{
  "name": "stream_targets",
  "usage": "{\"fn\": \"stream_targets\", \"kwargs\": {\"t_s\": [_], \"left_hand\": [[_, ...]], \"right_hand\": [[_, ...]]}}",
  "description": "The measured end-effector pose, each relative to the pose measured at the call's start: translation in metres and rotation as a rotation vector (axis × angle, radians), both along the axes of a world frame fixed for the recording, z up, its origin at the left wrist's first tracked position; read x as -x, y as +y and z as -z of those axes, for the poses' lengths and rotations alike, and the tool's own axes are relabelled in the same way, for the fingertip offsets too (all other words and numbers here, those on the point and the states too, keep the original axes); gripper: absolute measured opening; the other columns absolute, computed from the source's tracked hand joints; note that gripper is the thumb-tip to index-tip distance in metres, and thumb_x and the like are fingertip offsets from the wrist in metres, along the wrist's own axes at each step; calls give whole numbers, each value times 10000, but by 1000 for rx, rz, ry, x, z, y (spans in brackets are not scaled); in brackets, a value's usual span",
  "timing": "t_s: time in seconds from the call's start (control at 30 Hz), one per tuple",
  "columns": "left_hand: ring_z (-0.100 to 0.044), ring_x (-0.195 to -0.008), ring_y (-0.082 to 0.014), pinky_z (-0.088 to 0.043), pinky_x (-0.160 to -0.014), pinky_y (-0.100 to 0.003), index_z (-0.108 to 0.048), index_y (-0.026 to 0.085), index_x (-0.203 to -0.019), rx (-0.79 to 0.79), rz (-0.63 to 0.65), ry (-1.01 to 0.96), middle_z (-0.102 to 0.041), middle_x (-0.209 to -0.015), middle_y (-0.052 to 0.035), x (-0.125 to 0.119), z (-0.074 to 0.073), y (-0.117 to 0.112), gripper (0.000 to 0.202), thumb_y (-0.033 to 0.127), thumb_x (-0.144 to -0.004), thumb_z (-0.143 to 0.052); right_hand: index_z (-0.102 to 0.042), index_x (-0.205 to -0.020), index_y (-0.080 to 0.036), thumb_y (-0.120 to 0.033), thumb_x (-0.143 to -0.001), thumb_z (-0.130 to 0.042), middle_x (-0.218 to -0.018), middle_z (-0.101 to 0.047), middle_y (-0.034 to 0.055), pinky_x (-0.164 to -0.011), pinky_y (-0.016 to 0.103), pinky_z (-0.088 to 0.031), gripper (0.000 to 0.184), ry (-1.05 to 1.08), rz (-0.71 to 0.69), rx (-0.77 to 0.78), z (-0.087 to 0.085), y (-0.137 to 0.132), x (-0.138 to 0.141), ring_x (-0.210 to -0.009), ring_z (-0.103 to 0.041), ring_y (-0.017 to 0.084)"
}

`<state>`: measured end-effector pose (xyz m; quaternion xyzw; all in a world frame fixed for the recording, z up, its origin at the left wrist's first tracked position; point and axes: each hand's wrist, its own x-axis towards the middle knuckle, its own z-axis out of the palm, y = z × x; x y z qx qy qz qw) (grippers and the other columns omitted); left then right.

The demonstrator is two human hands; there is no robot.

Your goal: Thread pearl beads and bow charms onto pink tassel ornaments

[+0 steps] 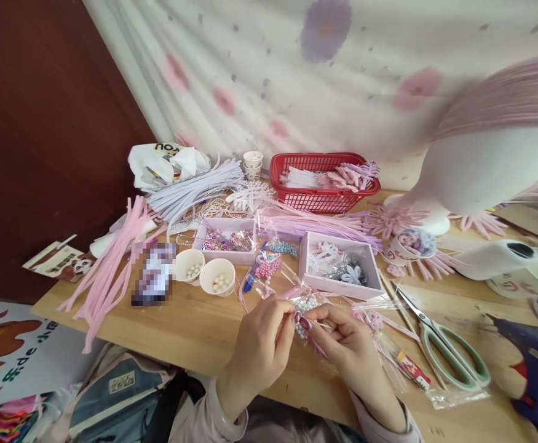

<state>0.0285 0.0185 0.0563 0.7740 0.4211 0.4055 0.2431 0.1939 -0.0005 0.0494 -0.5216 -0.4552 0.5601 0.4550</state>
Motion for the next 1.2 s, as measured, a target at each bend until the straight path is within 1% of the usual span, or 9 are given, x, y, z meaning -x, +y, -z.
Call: {"fn": "stream_targets", "kwargs": {"t_s": [0.23, 0.53, 0.73, 0.83, 0.93, 1.0, 1.07, 1.13, 1.2], "left_hand": [[-622, -725, -183, -469, -666, -274, -512, 206, -917, -33, 18, 34, -639, -809, -46, -1, -1, 1, 148, 100, -958, -416], [-490, -560, -125, -372, -557, -238, -446, 225, -771, 170, 110, -5, -511, -665, 28, 5, -1, -2, 192, 117, -928, -419], [-496, -543, -109, -368, -546, -226, -473, 210, -718, 229, 158, -9, -516, -609, 36, 10, 3, -6, 237, 153, -946, -438], [-526, -539, -102, -394, -551, -214, -521, 197, -717, 226, 108, 3, -556, -602, 32, 22, 7, -9, 259, 165, -965, -454], [-568, -547, -103, -431, -548, -200, -582, 191, -751, 163, -7, 29, -609, -620, 24, 38, 13, -11, 226, 146, -955, -495], [-643, -627, -118, -482, -580, -197, -654, 185, -869, 112, -69, 33, -701, -747, -12, 45, 17, -9, 167, 130, -946, -516], [-718, -819, -157, -544, -667, -218, -689, 182, -1043, 79, -103, 62, -756, -971, -71, 44, 19, -3, 209, 121, -945, -515], [-711, -1057, -212, -581, -806, -280, -668, 176, -1192, 80, -117, 122, -732, -1185, -121, 36, 19, 4, 308, 119, -954, -480], [-659, -1202, -252, -569, -940, -363, -622, 155, -1289, 112, -123, 189, -691, -1300, -151, 24, 18, 13, 375, 122, -963, -441]], "right_hand": [[-735, -825, -175, -561, -887, -655, -523, -467, -28, -435, 242, -207, 398, -221, 59, -106, 8, -9, -1, -450, -326, 97], [-767, -822, -178, -489, -914, -648, -516, -445, -33, -413, 227, -166, 345, -169, -23, -152, 11, -14, 0, -447, -241, 75], [-768, -782, -177, -422, -901, -680, -518, -493, -20, -389, 210, -213, 286, -189, -20, -163, 5, -23, -4, -433, -292, 72], [-763, -743, -169, -393, -868, -708, -531, -561, 7, -376, 203, -243, 263, -252, 40, -152, 3, -28, -14, -415, -338, 74], [-770, -729, -165, -356, -829, -731, -597, -654, 48, -377, 193, -314, 219, -302, 138, -171, 2, -28, -25, -425, -427, 89], [-765, -715, -166, -326, -794, -749, -582, -661, 41, -368, 180, -315, 180, -285, 212, -178, 0, -26, -30, -407, -423, 81], [-753, -691, -166, -296, -754, -764, -533, -632, 16, -354, 167, -272, 145, -242, 284, -168, -1, -24, -32, -377, -363, 58], [-743, -673, -166, -274, -725, -774, -485, -584, -9, -354, 160, -227, 124, -206, 335, -148, -2, -23, -33, -369, -308, 44], [-741, -661, -167, -268, -701, -786, -464, -549, -21, -363, 159, -207, 118, -181, 355, -127, -1, -23, -33, -376, -295, 42]]}}
